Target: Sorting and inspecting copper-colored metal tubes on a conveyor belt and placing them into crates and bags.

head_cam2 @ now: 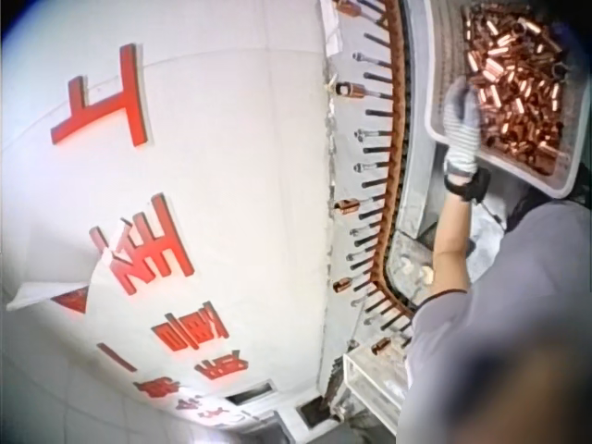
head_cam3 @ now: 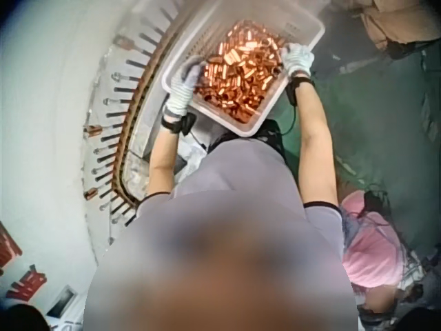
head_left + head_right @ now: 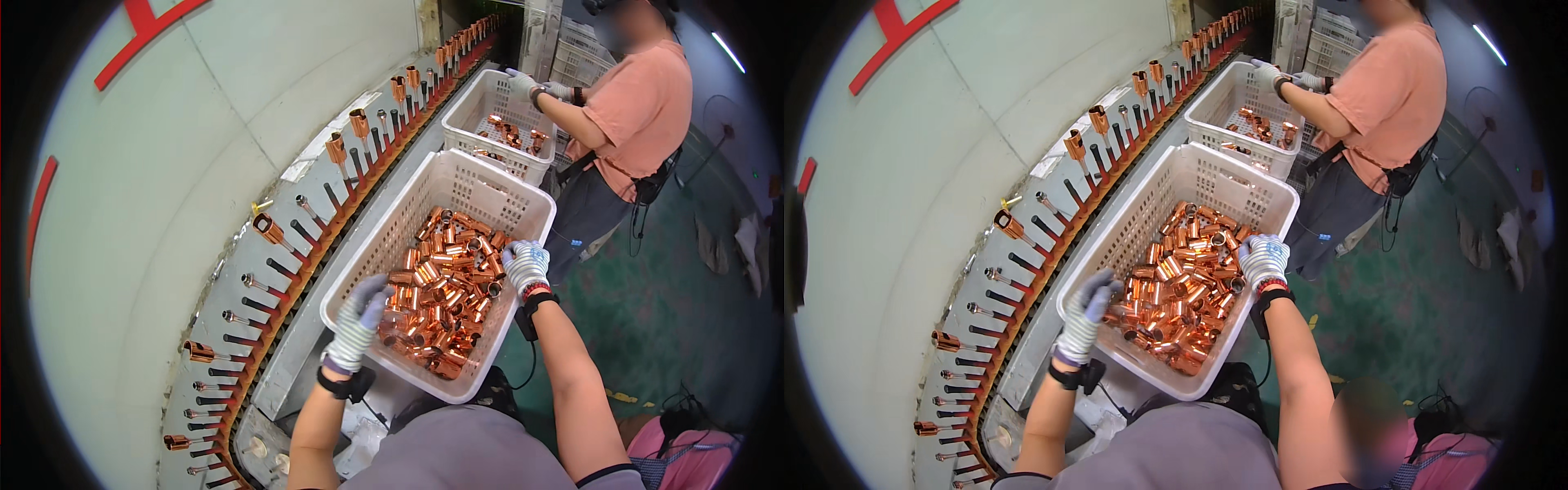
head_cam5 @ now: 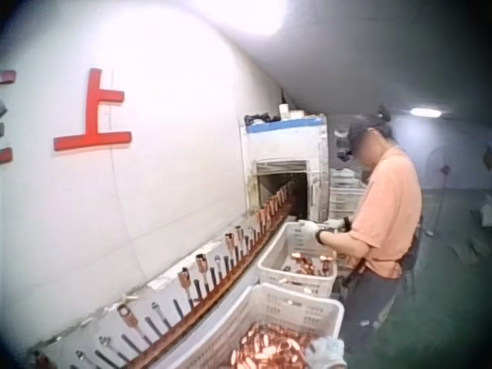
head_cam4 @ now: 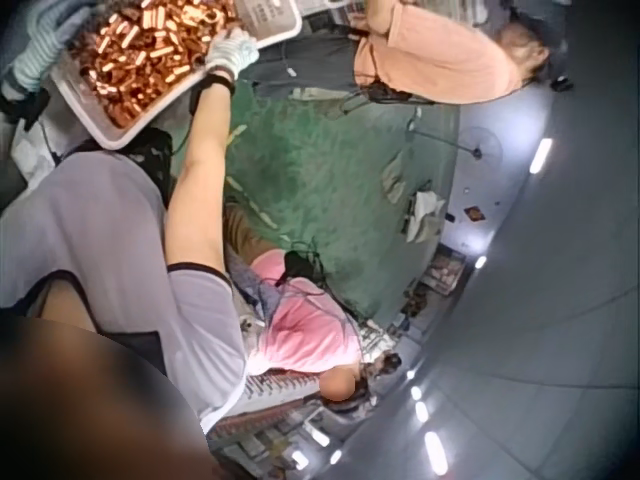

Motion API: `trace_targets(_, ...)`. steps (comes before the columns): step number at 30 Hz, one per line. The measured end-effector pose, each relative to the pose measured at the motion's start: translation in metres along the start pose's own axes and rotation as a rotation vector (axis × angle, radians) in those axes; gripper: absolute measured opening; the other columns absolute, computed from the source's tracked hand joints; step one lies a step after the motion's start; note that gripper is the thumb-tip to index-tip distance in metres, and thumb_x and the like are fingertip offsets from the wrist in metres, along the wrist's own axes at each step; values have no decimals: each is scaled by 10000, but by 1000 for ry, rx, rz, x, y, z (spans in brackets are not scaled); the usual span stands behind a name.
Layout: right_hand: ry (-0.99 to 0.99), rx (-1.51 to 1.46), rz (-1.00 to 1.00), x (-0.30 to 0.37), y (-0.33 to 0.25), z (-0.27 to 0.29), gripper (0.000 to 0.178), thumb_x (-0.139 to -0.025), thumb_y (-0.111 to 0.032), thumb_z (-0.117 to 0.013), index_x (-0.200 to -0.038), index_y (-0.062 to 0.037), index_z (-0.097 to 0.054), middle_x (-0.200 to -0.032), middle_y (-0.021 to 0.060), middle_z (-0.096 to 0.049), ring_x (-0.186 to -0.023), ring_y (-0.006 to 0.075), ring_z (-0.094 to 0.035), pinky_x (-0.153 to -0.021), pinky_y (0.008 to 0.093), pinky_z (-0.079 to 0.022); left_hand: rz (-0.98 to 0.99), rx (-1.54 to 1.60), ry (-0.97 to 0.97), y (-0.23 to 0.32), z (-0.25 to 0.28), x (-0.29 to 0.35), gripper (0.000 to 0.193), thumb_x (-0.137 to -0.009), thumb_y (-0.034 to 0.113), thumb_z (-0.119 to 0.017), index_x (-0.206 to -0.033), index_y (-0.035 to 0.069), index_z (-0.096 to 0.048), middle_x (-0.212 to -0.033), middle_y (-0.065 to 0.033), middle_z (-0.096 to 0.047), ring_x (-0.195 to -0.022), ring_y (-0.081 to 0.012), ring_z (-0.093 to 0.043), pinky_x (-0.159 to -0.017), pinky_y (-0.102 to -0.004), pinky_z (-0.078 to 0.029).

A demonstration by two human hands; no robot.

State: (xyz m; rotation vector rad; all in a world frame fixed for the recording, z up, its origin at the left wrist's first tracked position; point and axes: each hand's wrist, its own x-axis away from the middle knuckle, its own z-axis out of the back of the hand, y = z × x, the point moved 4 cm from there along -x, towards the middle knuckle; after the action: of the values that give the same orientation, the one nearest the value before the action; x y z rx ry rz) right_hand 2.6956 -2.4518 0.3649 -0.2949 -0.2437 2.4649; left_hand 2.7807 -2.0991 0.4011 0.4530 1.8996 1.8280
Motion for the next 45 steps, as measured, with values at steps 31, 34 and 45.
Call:
trace_targets(31, -178, -76, -64, -73, 65, 2, 227, -848, -338, -608, -933, -179, -746, -1013, 48, -713, -1068, 256, -612, -905, 462, -445, -301, -445, 850, 70, 112, -153, 508, -980, 234, -558, -1392, -39, -437, -1377, -179, -500, -1289, -266, -453, -1124, -377, -325)
trace_targets(34, -177, -81, -74, -78, 78, 11, 239, -857, -355, -601, -948, -189, -748, -1009, 31, -715, -1067, 248, -612, -901, 465, -438, -156, 79, 732, 73, 168, -188, 422, -959, 306, -593, -1246, 1, -548, -1064, -119, -635, -940, -209, -609, -864, -328, -494)
trace_targets(45, -190, -111, -64, -80, 88, 34, 238, -857, -338, -598, -918, -169, -754, -948, 21, -720, -1038, 236, -620, -885, 471, -441, 187, -351, 211, 155, -36, -70, 431, -939, 392, -625, -1019, -26, -691, -758, -57, -680, -594, -95, -608, -516, -241, -464)
